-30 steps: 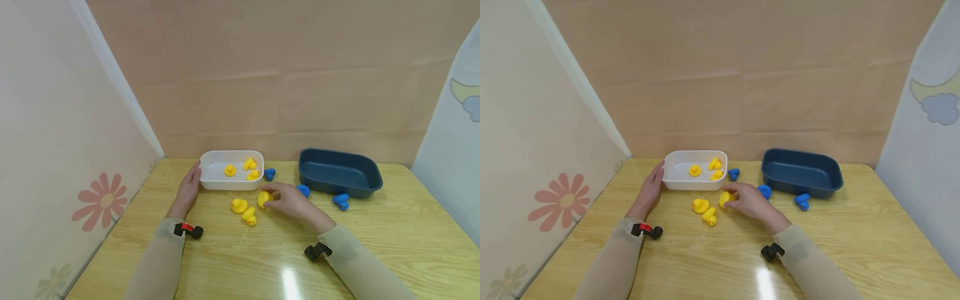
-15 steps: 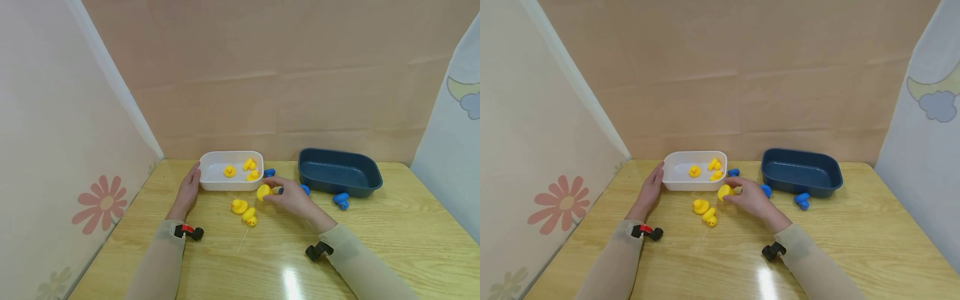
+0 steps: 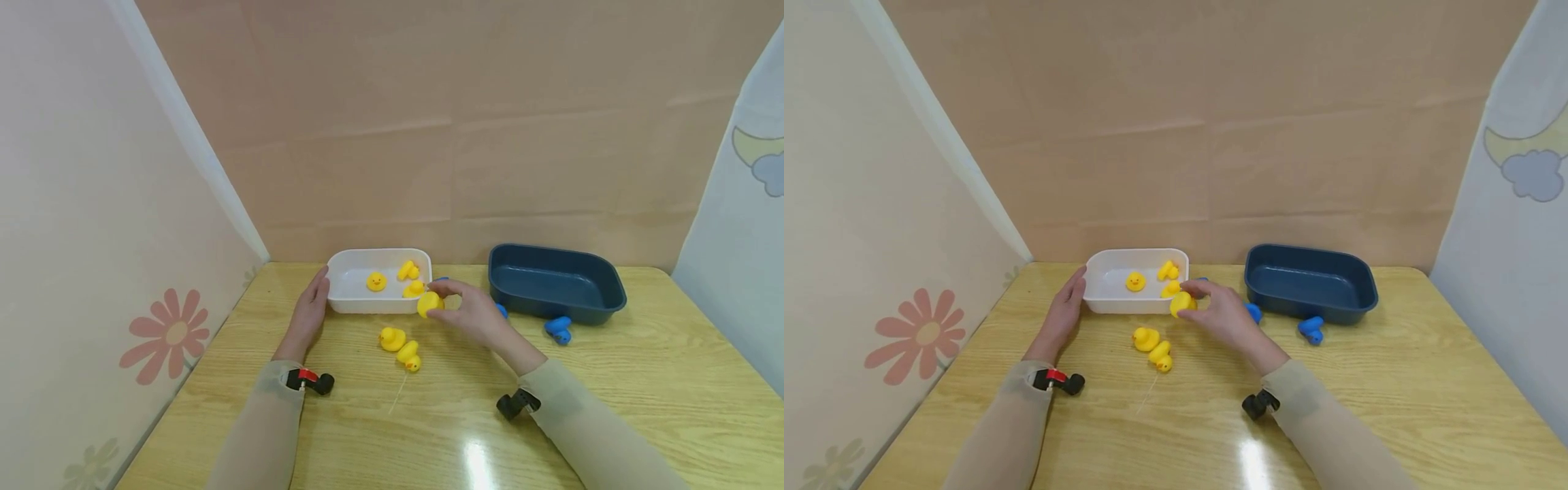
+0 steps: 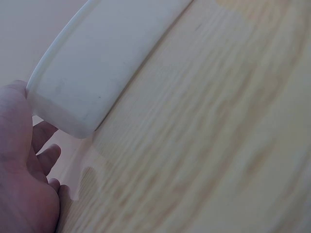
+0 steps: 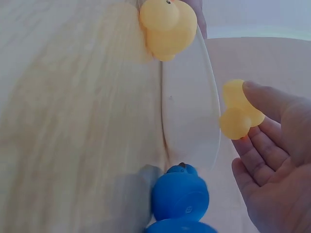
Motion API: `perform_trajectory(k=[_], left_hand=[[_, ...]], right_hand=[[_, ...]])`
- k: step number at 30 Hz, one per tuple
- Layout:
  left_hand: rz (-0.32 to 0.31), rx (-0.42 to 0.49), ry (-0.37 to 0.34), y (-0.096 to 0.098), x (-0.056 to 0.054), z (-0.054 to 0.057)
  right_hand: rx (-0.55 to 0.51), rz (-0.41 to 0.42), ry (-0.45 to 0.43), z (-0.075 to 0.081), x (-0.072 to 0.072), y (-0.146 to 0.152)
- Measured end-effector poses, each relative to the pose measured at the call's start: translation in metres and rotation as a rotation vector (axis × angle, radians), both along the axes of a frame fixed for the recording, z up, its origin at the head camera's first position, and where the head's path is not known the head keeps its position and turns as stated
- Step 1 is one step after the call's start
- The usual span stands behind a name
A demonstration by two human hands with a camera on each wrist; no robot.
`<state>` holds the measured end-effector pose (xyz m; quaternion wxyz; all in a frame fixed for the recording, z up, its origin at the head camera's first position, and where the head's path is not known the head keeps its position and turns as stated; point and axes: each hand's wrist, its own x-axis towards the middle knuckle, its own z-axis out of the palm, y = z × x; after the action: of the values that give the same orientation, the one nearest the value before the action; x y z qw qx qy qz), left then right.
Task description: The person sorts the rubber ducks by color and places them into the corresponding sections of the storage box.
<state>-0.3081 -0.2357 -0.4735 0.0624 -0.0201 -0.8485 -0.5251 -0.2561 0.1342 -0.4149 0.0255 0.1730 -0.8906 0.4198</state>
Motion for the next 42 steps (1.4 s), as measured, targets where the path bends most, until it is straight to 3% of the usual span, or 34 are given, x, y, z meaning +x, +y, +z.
perform_trajectory(k=[7,17,30,42], left_hand=[[-0.001,-0.002,0.004,0.001,0.000,-0.001],[0.000,-0.003,0.007,0.001,-0.001,0.000],[0.001,0.000,0.004,0.001,0.001,0.001],[0.007,-0.008,0.020,0.002,0.001,0.002]], right_hand=[[-0.006,-0.026,0.093,0.010,-0.006,-0.009],[-0.028,-0.052,0.066,0.022,-0.016,-0.022],[-0.023,-0.018,0.097,0.022,-0.041,-0.041],[0.022,-0.012,0.127,0.016,-0.053,-0.056]])
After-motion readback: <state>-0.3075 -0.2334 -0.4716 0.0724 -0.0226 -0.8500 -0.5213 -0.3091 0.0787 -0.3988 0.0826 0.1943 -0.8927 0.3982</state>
